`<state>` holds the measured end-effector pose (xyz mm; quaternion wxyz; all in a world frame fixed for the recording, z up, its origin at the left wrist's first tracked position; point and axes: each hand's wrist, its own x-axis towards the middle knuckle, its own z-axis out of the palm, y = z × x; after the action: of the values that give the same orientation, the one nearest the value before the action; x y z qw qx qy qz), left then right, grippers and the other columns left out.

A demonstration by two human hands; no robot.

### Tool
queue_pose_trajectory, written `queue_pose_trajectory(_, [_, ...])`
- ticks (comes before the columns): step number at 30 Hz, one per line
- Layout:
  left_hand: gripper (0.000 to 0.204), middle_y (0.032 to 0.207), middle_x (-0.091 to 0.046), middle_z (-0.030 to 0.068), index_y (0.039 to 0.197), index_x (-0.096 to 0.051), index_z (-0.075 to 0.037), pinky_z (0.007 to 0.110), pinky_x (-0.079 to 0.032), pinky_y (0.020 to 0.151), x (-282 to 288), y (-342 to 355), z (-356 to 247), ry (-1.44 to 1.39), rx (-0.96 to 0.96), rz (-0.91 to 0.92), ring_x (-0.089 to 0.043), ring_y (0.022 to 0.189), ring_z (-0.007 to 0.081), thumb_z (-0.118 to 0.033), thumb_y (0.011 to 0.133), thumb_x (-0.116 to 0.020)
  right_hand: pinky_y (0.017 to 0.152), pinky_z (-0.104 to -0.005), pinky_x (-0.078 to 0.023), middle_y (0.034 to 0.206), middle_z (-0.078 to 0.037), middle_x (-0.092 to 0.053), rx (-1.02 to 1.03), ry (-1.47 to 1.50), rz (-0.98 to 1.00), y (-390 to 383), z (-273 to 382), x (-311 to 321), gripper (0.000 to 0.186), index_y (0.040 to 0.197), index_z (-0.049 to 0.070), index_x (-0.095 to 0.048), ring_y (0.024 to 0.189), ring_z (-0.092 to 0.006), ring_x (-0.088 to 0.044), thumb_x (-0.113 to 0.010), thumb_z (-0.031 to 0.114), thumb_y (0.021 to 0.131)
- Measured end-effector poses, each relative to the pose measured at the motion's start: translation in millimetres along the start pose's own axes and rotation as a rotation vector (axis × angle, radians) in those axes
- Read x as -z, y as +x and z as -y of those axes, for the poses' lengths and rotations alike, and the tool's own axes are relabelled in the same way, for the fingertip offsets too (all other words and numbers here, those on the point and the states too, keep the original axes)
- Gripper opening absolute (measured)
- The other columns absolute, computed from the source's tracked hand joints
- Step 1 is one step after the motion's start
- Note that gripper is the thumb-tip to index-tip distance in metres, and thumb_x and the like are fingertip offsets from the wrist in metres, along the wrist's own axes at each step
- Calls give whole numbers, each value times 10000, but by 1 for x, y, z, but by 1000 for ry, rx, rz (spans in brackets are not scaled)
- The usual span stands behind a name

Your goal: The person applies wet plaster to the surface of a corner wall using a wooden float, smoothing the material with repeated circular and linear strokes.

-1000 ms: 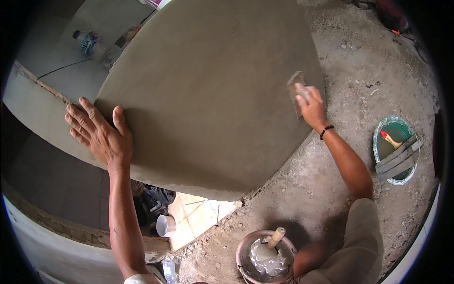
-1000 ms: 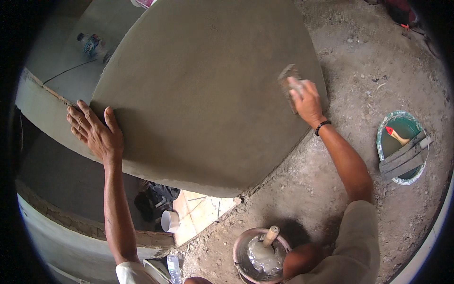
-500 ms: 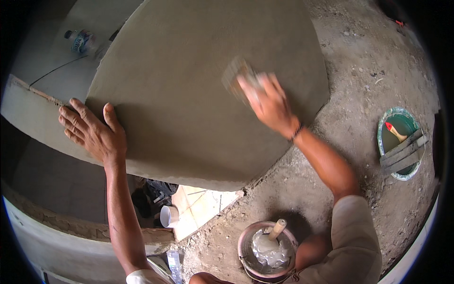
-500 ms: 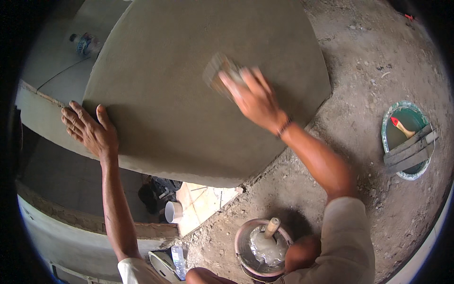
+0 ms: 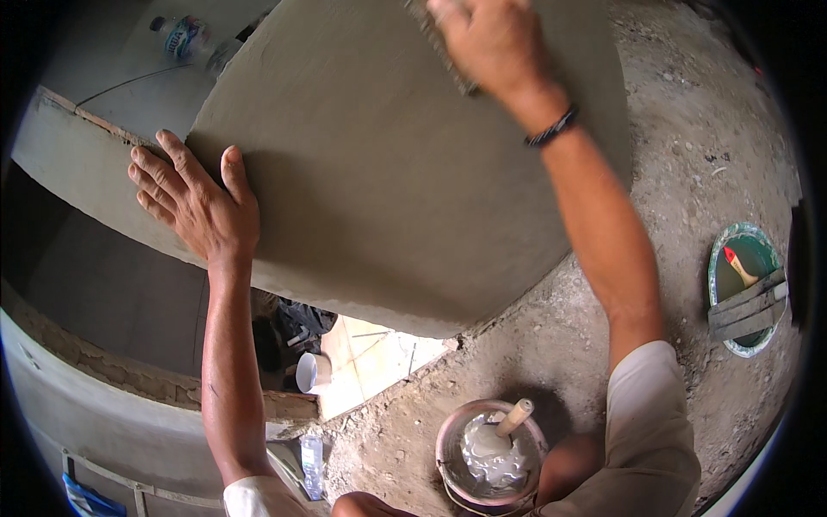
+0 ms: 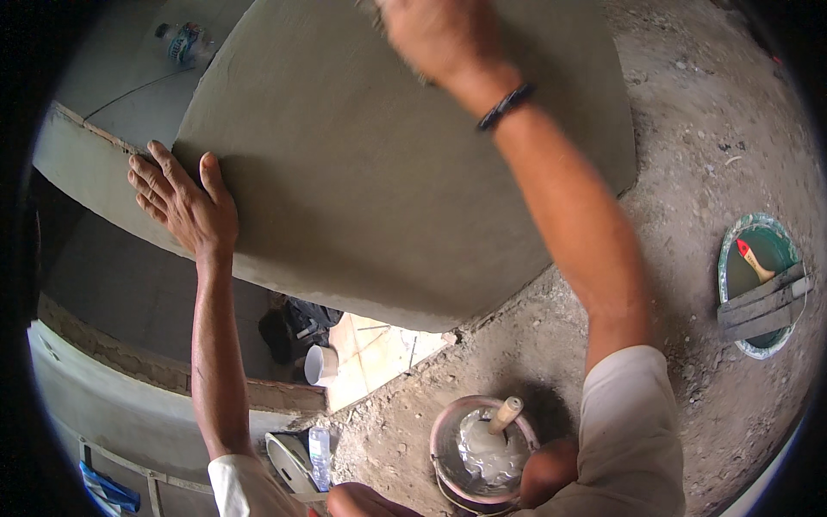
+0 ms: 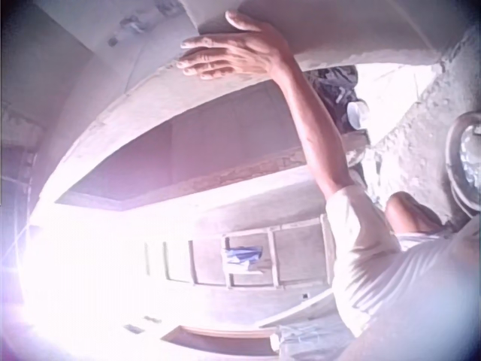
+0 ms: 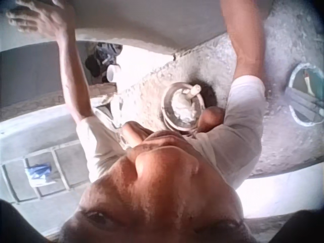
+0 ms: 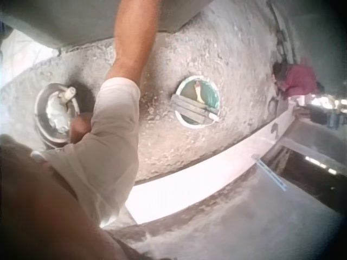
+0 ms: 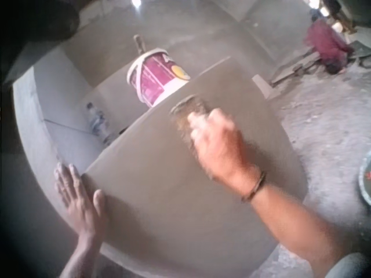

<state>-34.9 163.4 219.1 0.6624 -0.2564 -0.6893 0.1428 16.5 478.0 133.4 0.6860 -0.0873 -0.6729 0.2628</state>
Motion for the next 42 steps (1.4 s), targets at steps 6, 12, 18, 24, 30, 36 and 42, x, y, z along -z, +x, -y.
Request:
queue_pose_trajectory(6, [796,1618,-155,255,1573,-212,-79,539,-56,1211,1,5,1,12,14,-27,-87,1513,412,-617,1002,-346,790,-416,-497,1011,-118,-577,209,61,263,-181,-30,18,430,1283,141,-658,923,-326,-550,-665,67,859])
queue_pose_trajectory(12, [800,1607,-159,281,1557,-252,-56,568,-59,1200,-5,5,-7,-35,21,-27,-90,1503,445,-622,1000,-348,910,-428,-476,1055,-169,-624,-285,43,-60,-190,-150,23,359,1277,80,-648,1008,-338,-600,-606,219,949])
queue_pose_trajectory(18, [838,1591,-142,323,1536,-290,-31,607,-31,1183,-3,4,-3,-89,16,-15,-68,1494,481,-658,983,-349,864,-407,-515,1022,-194,-666,-97,91,-125,11,-9,8,277,1121,22,-691,1007,-334,-634,-589,132,888])
queue_pose_trajectory(24, [836,1594,-141,319,1543,-277,-42,594,-28,1188,0,2,3,-106,16,-11,-64,1498,472,-646,977,-390,795,-432,-504,1005,-135,-581,238,87,120,-108,31,-11,387,1259,142,-668,916,-342,-561,-672,125,872])
queue_pose_trajectory(30, [828,1590,-163,316,1545,-271,-46,589,-29,1191,-5,6,-7,-127,36,-31,-69,1498,469,-631,975,-412,924,-423,-490,1145,-161,-640,-262,26,194,-265,-119,36,373,1280,50,-611,1053,-348,-611,-617,90,910])
queue_pose_trajectory(36, [814,1595,-200,282,1554,-260,-64,564,-80,1197,-8,-1,0,-71,12,-78,-128,1496,445,-642,989,-358,949,-412,-481,1151,-174,-645,-424,85,-52,-142,-83,6,341,1204,52,-666,1072,-326,-614,-629,242,922])
queue_pose_trajectory(42, [815,1596,-210,272,1556,-259,-66,561,-91,1198,-8,2,3,-54,9,-102,-139,1498,432,-648,992,-342,819,-479,-483,1055,-132,-547,55,122,265,-274,15,-6,384,1227,146,-639,964,-366,-542,-700,109,850])
